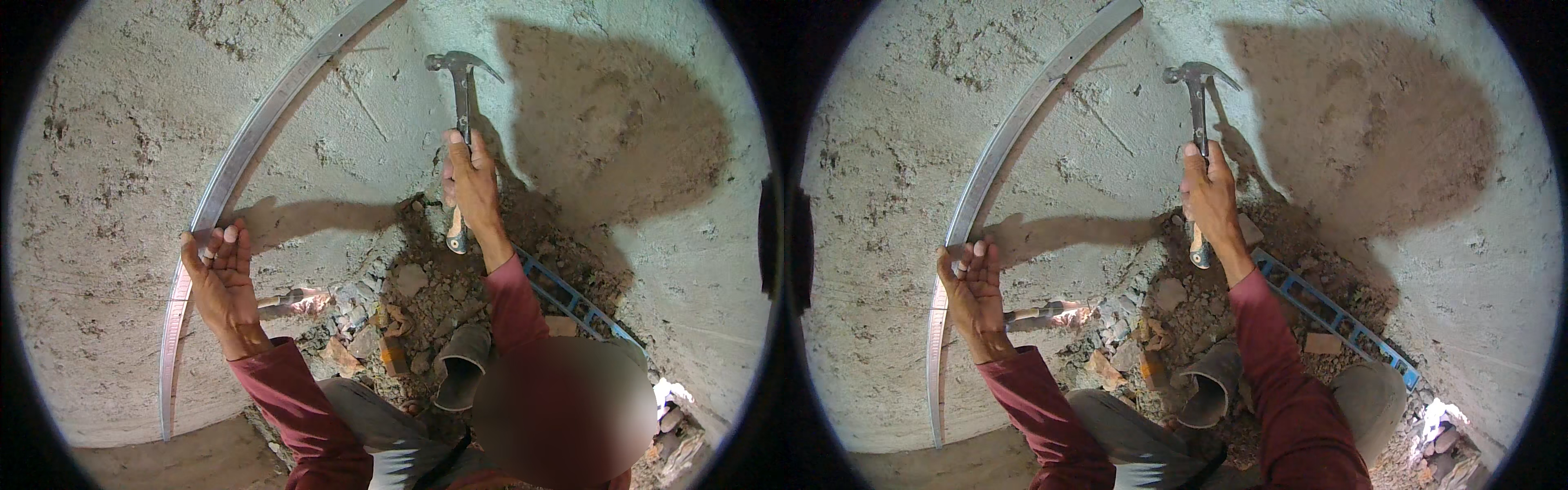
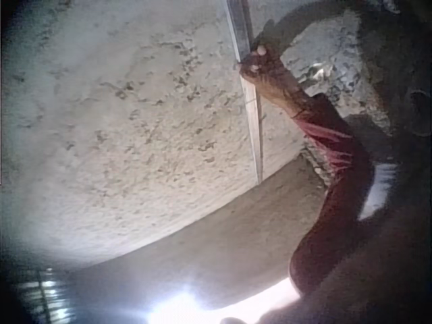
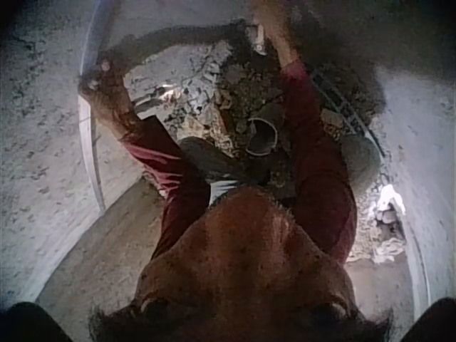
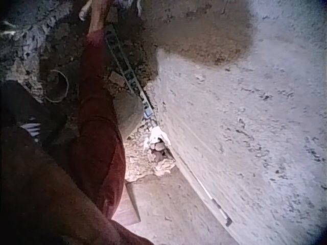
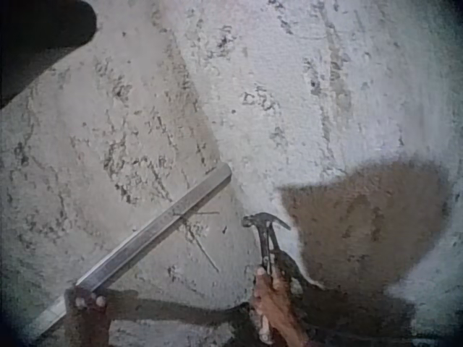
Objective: The person positions a flexible metal track against a wall, secures it by driving nails with a hammer, and checks the alignment with a level.
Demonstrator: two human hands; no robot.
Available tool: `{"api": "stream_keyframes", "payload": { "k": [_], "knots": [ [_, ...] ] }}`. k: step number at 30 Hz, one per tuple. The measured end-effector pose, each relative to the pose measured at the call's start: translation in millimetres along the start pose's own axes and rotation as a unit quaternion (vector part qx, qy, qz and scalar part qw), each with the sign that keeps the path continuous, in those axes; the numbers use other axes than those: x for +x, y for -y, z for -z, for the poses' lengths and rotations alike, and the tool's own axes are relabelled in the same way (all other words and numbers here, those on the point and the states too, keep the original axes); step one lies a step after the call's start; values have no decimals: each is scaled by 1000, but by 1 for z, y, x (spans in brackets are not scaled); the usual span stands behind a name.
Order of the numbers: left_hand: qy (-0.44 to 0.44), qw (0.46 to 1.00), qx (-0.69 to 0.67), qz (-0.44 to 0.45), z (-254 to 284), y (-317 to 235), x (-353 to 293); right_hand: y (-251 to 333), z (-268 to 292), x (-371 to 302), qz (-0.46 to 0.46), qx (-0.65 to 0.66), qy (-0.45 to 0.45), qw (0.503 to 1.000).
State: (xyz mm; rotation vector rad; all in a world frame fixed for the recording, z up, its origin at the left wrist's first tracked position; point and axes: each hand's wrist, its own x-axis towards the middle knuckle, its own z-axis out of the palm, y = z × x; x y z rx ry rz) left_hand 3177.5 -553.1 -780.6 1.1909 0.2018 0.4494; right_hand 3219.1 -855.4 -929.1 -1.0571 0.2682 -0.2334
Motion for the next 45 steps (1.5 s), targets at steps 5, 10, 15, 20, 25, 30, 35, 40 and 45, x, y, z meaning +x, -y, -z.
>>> {"api": "stream_keyframes", "payload": {
  "k": [5,10,15,20,25,30,35,40,45],
  "knots": [
    [-13,999,40,-10,-5,0,-4,3,-9,-8,42,-1,10,999],
    [-11,999,46,-25,-2,4,-1,-13,-26,-15,71,39,29,996],
    [-2,1000,15,13,8,4,6,-30,-36,-10,114,5,48,992],
    [56,998,-3,24,12,-1,5,-33,-34,-9,116,-2,38,992],
    [13,1000,-13,7,7,4,6,-29,-27,-5,112,-23,15,993],
    [15,1000,-14,11,8,1,5,-16,-27,-6,93,9,13,996],
    [14,1000,-26,9,10,2,6,-11,-25,-7,63,39,21,997],
    [14,999,-37,22,12,2,8,-10,-22,-6,72,31,22,997],
    [8,999,-34,30,12,2,9,-9,-18,-5,74,38,16,996]
  ]
}}
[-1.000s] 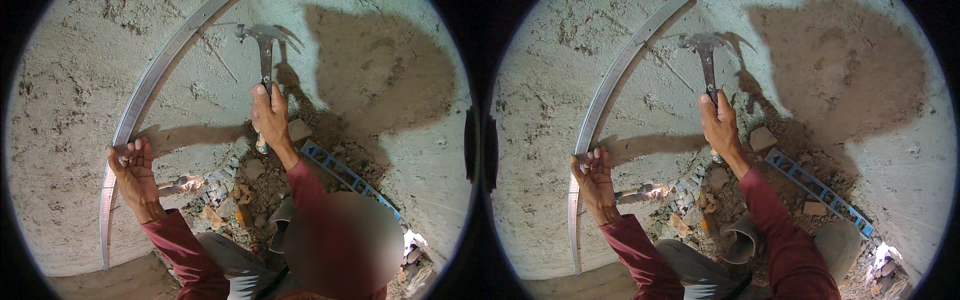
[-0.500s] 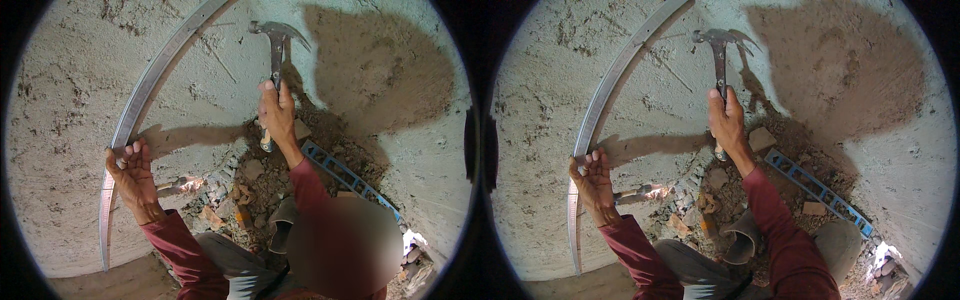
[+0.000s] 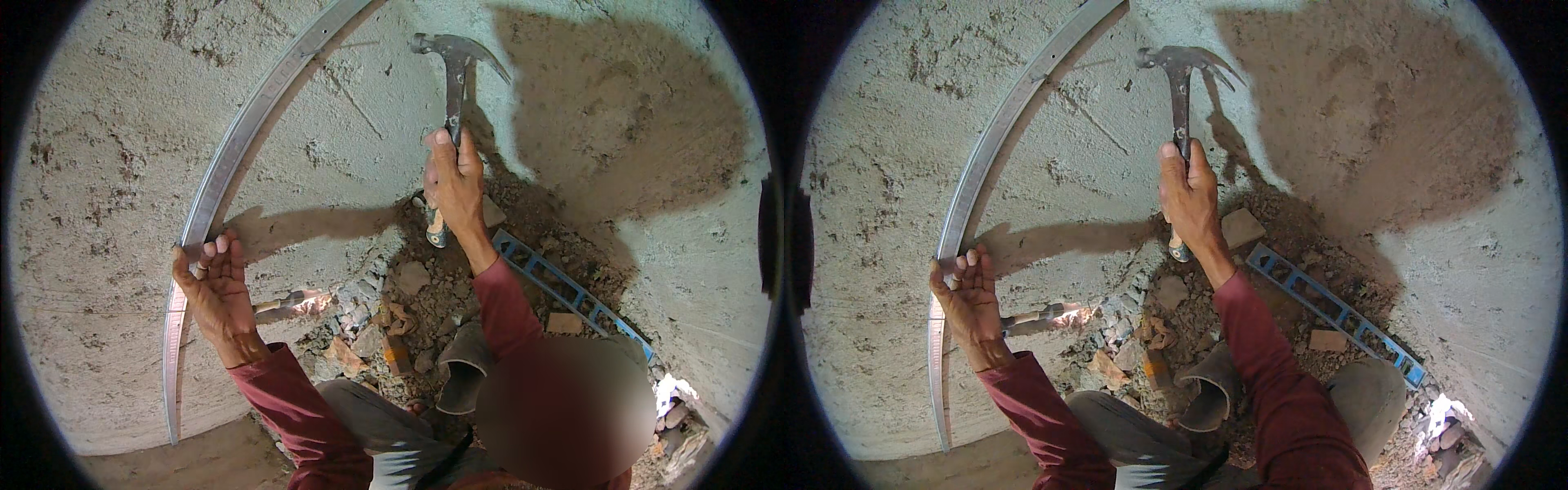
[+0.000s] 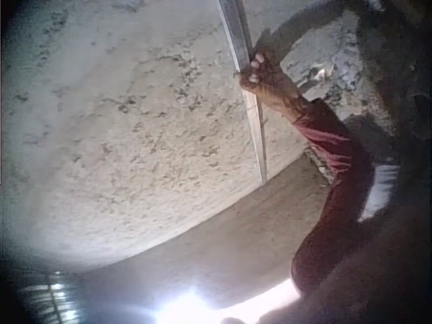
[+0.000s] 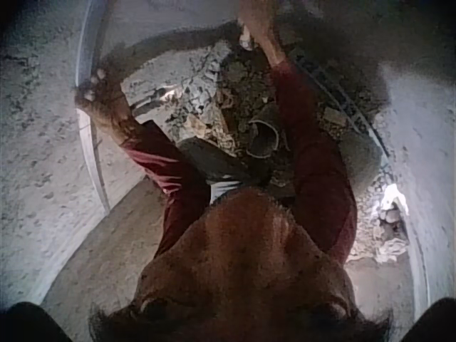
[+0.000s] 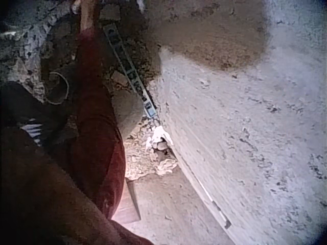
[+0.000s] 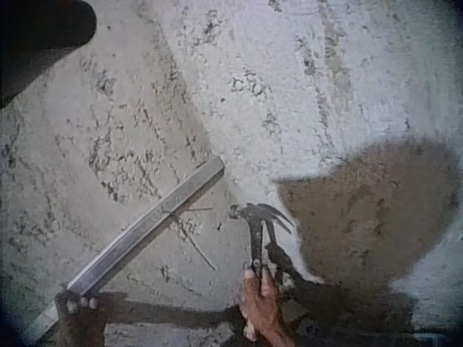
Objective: The person positions a flexible metal track against a wall, secures it by driving nails with a hammer, and checks the alignment with a level.
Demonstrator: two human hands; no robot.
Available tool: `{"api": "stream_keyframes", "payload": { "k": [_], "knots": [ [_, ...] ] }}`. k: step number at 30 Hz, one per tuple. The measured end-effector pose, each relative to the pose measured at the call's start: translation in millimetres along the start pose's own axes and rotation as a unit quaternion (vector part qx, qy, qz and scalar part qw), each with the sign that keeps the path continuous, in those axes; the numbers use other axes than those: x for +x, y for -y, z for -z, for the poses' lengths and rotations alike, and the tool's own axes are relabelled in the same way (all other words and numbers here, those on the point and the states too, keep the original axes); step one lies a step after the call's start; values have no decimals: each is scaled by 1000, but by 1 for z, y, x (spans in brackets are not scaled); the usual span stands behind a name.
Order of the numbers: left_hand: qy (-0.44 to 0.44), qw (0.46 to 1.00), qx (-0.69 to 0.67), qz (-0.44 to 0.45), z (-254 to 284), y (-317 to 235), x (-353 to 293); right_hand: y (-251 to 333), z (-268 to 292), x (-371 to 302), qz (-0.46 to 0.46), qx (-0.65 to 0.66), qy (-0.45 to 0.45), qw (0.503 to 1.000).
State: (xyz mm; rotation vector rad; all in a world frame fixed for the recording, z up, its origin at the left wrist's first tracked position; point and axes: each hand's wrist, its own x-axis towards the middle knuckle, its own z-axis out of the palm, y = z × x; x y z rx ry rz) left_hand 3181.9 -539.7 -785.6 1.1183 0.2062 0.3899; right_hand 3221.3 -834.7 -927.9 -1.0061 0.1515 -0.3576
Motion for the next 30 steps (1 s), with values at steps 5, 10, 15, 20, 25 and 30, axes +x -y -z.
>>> {"api": "stream_keyframes", "payload": {
  "k": [5,10,15,20,25,30],
  "knots": [
    [-17,999,43,-18,-4,-2,-2,3,0,-3,-5,4,7,1000],
    [-24,996,76,-33,-15,-1,-11,6,-7,-9,3,7,7,1000],
    [-13,997,73,-29,-16,-3,-13,11,-21,-13,30,36,20,999],
    [-32,994,93,-46,-20,1,-13,19,-39,-11,23,46,16,999],
    [-28,990,123,-59,-20,2,-16,9,-44,-2,69,18,22,997],
    [-15,989,131,-64,-12,5,-12,-2,-47,-3,101,26,12,994]
  ]
}}
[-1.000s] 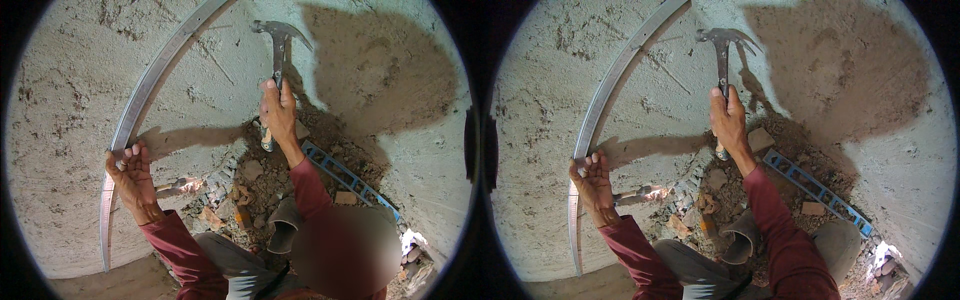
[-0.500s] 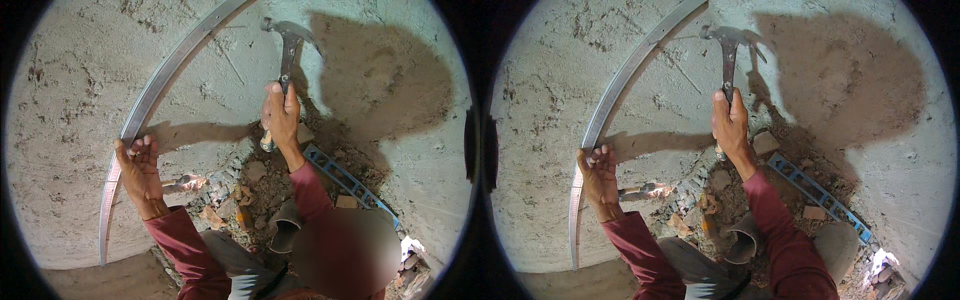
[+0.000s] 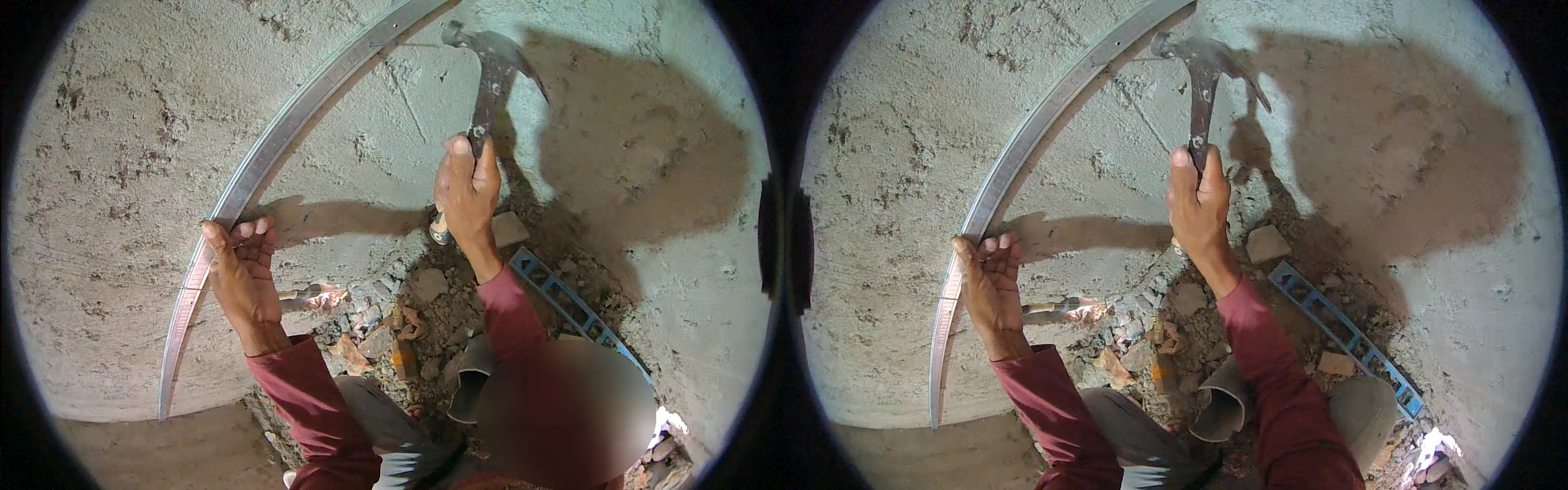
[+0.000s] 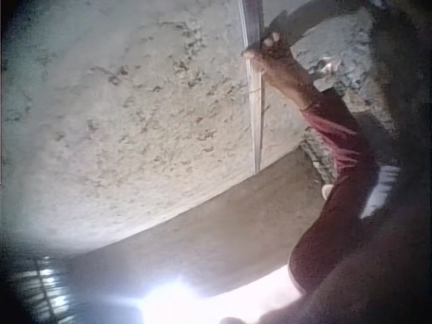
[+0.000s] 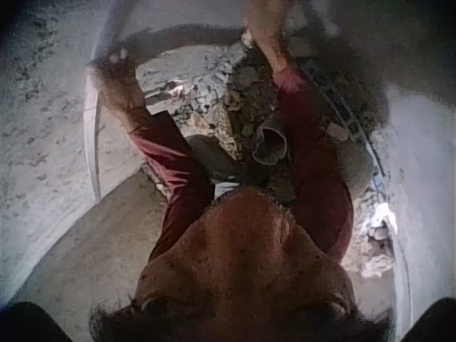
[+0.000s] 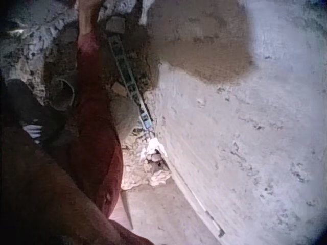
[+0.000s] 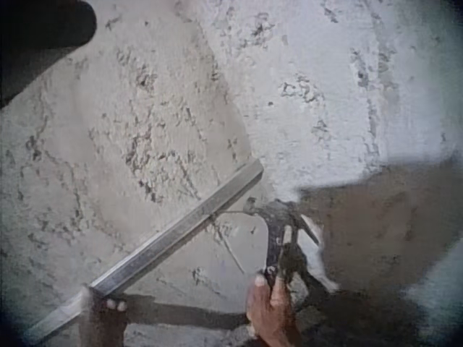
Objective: The person positions a flexible metal track against a wall, secures it by driving nails with a hammer, and checks the alignment with a level.
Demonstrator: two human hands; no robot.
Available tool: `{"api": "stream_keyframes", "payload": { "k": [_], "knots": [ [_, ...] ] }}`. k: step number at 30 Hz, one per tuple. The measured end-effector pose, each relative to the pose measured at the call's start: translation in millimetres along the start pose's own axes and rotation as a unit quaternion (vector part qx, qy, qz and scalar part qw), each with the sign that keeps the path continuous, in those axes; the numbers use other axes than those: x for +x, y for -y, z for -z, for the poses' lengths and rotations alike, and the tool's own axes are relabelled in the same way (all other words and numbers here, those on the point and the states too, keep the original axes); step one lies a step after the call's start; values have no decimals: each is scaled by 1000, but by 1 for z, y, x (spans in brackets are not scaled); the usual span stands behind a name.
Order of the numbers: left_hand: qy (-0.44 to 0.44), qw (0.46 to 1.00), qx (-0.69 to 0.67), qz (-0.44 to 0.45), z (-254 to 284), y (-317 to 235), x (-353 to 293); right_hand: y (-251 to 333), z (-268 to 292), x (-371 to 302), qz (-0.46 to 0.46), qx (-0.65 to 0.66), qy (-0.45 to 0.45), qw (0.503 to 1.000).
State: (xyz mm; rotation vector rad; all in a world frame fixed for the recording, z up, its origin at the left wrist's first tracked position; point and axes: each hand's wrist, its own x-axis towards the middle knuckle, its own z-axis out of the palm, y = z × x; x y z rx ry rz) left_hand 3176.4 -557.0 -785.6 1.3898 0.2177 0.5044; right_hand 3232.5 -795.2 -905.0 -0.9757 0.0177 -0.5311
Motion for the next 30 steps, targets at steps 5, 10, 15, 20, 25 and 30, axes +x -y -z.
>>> {"api": "stream_keyframes", "payload": {
  "k": [5,10,15,20,25,30],
  "knots": [
    [8,1000,15,-13,1,-2,-1,-1,-6,-6,-1,-7,26,1000],
    [5,1000,15,-14,2,1,0,-5,-6,-8,21,-20,11,1000],
    [-2,1000,17,-15,2,2,2,-7,-10,-4,-41,-37,59,997],
    [-13,1000,17,-9,2,1,2,6,-4,-11,20,44,8,999],
    [5,1000,9,-23,1,1,0,6,-11,-11,53,3,23,998],
    [-19,1000,-4,-20,0,0,0,2,-12,-26,15,-181,144,973]
  ]
}}
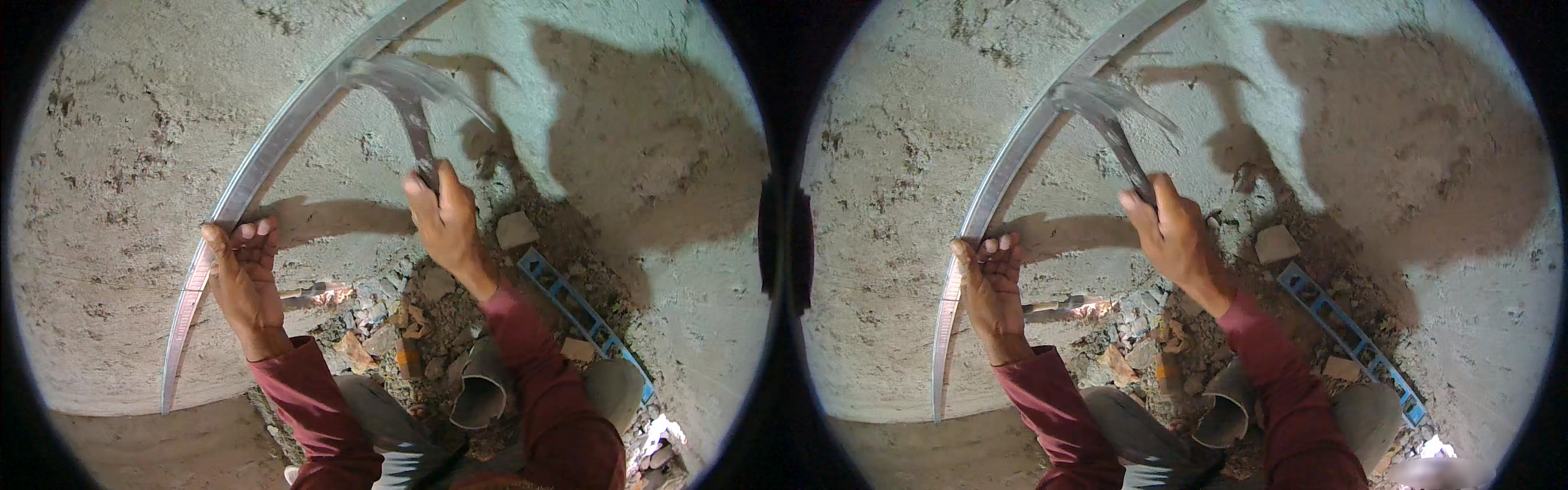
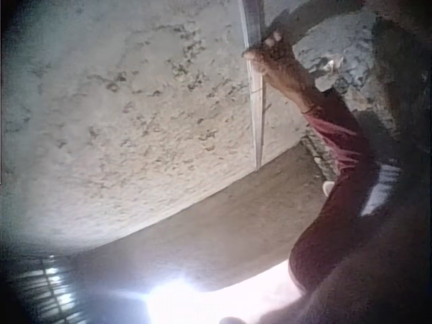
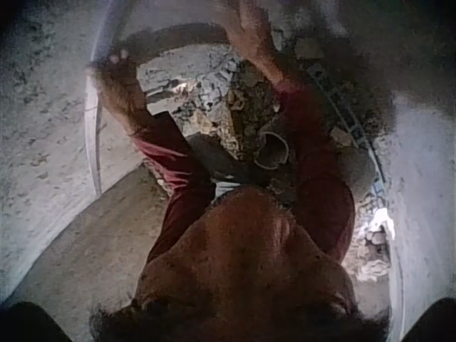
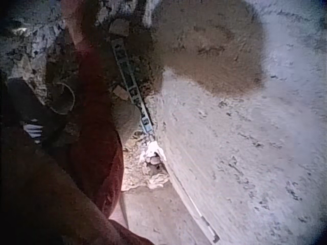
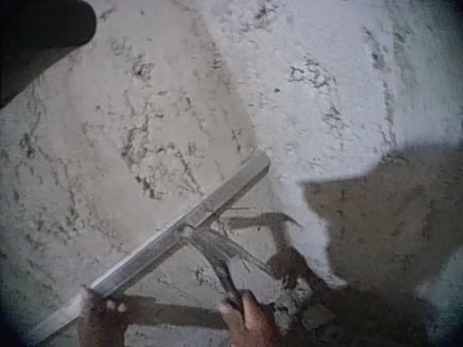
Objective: The person positions a flexible metal track against a wall, secures it by driving nails with a hammer, and checks the alignment with a level.
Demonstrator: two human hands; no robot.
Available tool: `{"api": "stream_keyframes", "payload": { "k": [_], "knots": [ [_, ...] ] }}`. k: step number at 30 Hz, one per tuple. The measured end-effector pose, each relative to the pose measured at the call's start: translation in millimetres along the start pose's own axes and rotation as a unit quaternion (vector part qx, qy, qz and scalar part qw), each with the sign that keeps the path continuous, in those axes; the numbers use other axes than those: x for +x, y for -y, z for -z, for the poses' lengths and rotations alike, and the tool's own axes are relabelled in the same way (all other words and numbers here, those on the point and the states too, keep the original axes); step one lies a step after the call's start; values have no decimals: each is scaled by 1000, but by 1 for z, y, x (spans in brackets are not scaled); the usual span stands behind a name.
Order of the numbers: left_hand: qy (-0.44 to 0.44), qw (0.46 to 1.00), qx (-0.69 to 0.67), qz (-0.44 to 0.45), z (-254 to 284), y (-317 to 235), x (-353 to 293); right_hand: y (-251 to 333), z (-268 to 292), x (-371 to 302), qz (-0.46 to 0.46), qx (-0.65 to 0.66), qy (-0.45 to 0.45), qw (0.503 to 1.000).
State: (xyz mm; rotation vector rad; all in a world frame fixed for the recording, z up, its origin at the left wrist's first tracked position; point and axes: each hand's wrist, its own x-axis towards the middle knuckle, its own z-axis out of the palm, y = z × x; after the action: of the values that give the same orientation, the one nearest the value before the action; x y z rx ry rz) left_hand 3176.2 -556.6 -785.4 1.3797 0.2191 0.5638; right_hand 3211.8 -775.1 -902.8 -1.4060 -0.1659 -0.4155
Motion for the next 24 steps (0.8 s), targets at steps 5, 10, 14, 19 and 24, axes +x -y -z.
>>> {"api": "stream_keyframes", "payload": {
  "k": [5,10,14,19,24],
  "knots": [
    [29,999,12,22,-3,-1,0,1,-6,-12,98,274,-152,945],
    [25,1000,12,9,3,1,0,-13,-9,19,22,103,-116,988],
    [22,999,21,11,2,-1,0,-1,4,24,49,101,-77,991],
    [6,1000,9,-3,-5,4,2,-4,-10,13,132,317,-180,922],
    [15,1000,28,-1,3,0,0,-14,-1,24,27,100,-96,990]
  ]
}}
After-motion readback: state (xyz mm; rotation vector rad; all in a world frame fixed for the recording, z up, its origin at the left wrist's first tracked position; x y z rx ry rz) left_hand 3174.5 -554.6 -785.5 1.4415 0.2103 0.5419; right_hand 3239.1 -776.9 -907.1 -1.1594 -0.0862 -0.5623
